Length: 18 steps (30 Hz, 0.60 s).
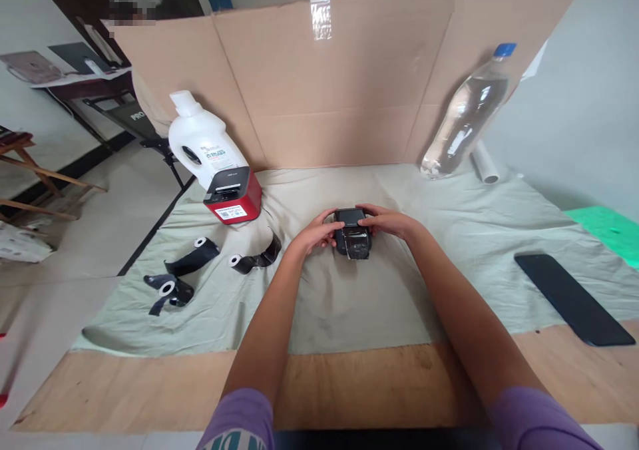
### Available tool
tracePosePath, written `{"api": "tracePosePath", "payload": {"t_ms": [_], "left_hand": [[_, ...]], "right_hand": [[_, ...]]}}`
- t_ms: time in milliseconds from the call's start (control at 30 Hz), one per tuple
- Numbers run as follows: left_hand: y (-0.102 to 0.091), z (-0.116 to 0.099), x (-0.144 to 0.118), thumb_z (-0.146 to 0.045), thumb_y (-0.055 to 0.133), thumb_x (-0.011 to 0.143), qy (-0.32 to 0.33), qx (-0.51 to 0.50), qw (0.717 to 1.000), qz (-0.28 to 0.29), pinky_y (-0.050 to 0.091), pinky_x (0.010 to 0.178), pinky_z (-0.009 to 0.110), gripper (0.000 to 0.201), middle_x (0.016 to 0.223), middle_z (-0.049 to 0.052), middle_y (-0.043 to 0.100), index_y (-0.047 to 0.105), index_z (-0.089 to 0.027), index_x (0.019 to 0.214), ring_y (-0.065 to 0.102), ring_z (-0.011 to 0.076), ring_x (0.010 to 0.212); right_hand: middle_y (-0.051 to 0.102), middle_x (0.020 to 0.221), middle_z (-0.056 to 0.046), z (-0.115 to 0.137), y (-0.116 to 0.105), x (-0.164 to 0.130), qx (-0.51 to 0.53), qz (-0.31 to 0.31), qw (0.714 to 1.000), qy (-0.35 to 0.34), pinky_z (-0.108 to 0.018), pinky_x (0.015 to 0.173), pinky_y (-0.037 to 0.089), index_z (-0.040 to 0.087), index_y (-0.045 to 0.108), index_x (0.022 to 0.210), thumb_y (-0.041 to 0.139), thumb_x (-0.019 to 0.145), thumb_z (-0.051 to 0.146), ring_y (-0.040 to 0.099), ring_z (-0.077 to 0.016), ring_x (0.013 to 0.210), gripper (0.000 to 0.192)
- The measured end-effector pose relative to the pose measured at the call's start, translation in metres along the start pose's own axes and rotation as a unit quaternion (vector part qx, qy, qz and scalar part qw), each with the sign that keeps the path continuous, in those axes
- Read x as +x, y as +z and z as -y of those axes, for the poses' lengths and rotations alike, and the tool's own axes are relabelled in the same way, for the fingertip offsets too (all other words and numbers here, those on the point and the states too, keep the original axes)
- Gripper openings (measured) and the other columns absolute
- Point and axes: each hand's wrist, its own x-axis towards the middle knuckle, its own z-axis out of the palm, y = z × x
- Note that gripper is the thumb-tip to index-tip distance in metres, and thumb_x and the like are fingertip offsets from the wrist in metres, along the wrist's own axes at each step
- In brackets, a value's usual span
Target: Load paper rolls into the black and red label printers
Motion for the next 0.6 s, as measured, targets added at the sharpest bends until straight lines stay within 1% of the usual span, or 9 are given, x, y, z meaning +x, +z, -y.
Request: {"api": "tracePosePath", "payload": {"t_ms": [133,233,300,367,433,500,567,600], "left_hand": [[-0.001,0.0,0.002,-0.04,0.071,0.085,-0.006,0.018,1.0,0.005,0.025,0.039,0.018,0.075,0.058,-0.007,0.048,0.037,-0.031,0.151,0.059,0.0127,0.047],[-0.001,-0.002,0.001,-0.044,0.071,0.084,-0.021,0.034,0.999,0.01,0.024,0.039,0.017,0.078,0.058,-0.007,0.048,0.036,-0.032,0.152,0.061,0.0133,0.048],[-0.003,-0.004,-0.002,-0.047,0.073,0.083,-0.028,0.039,0.999,0.016,0.024,0.039,0.017,0.081,0.06,-0.006,0.05,0.034,-0.032,0.153,0.062,0.0134,0.049],[-0.005,-0.006,-0.005,-0.05,0.072,0.084,-0.027,0.05,0.998,0.02,0.024,0.039,0.016,0.082,0.061,-0.005,0.054,0.032,-0.031,0.154,0.06,0.012,0.047],[-0.007,-0.007,-0.008,-0.055,0.067,0.087,-0.036,0.076,0.996,0.034,0.026,0.038,0.016,0.078,0.064,-0.002,0.06,0.035,-0.028,0.153,0.054,0.0102,0.043],[-0.008,-0.006,-0.01,-0.06,0.059,0.091,-0.054,0.108,0.991,0.063,0.029,0.038,0.017,0.071,0.066,0.001,0.065,0.04,-0.024,0.148,0.05,0.0096,0.04],[-0.007,-0.002,-0.012,-0.061,0.054,0.093,-0.055,0.127,0.987,0.087,0.03,0.038,0.017,0.064,0.064,0.002,0.064,0.044,-0.021,0.142,0.049,0.0099,0.039],[-0.004,0.0,-0.014,-0.06,0.052,0.094,-0.045,0.131,0.986,0.089,0.031,0.038,0.017,0.06,0.062,0.0,0.062,0.046,-0.02,0.139,0.048,0.0101,0.039]], "right_hand": [[0.055,0.142,-0.013,0.003,0.001,0.001,0.008,-0.022,1.0,0.01,-0.035,0.074,0.055,0.021,0.046,0.15,0.072,0.077,0.028,0.062,-0.0182,0.083,0.078],[0.056,0.143,-0.011,-0.006,0.005,0.002,0.004,-0.037,0.999,-0.014,-0.036,0.077,0.056,0.023,0.046,0.151,0.072,0.078,0.031,0.063,-0.0193,0.086,0.078],[0.057,0.143,-0.01,-0.02,0.014,-0.002,-0.012,-0.095,0.994,-0.053,-0.039,0.085,0.055,0.024,0.047,0.15,0.066,0.084,0.037,0.064,-0.0214,0.094,0.07],[0.059,0.142,-0.009,-0.037,0.026,-0.009,-0.053,-0.18,0.975,-0.117,-0.043,0.1,0.05,0.024,0.05,0.148,0.052,0.093,0.041,0.062,-0.0238,0.109,0.058],[0.062,0.139,-0.009,-0.052,0.039,-0.018,-0.123,-0.234,0.949,-0.171,-0.045,0.11,0.041,0.023,0.054,0.145,0.042,0.097,0.04,0.058,-0.0254,0.12,0.052],[0.066,0.133,-0.01,-0.062,0.05,-0.026,-0.184,-0.251,0.933,-0.18,-0.046,0.112,0.039,0.022,0.055,0.145,0.038,0.098,0.04,0.056,-0.0268,0.122,0.053],[0.067,0.13,-0.011,-0.065,0.058,-0.031,-0.208,-0.256,0.929,-0.167,-0.046,0.109,0.041,0.021,0.052,0.147,0.034,0.099,0.041,0.057,-0.0276,0.12,0.055],[0.066,0.132,-0.012,-0.064,0.062,-0.034,-0.207,-0.255,0.93,-0.164,-0.046,0.109,0.041,0.02,0.051,0.148,0.031,0.1,0.041,0.057,-0.0277,0.121,0.056]]}}
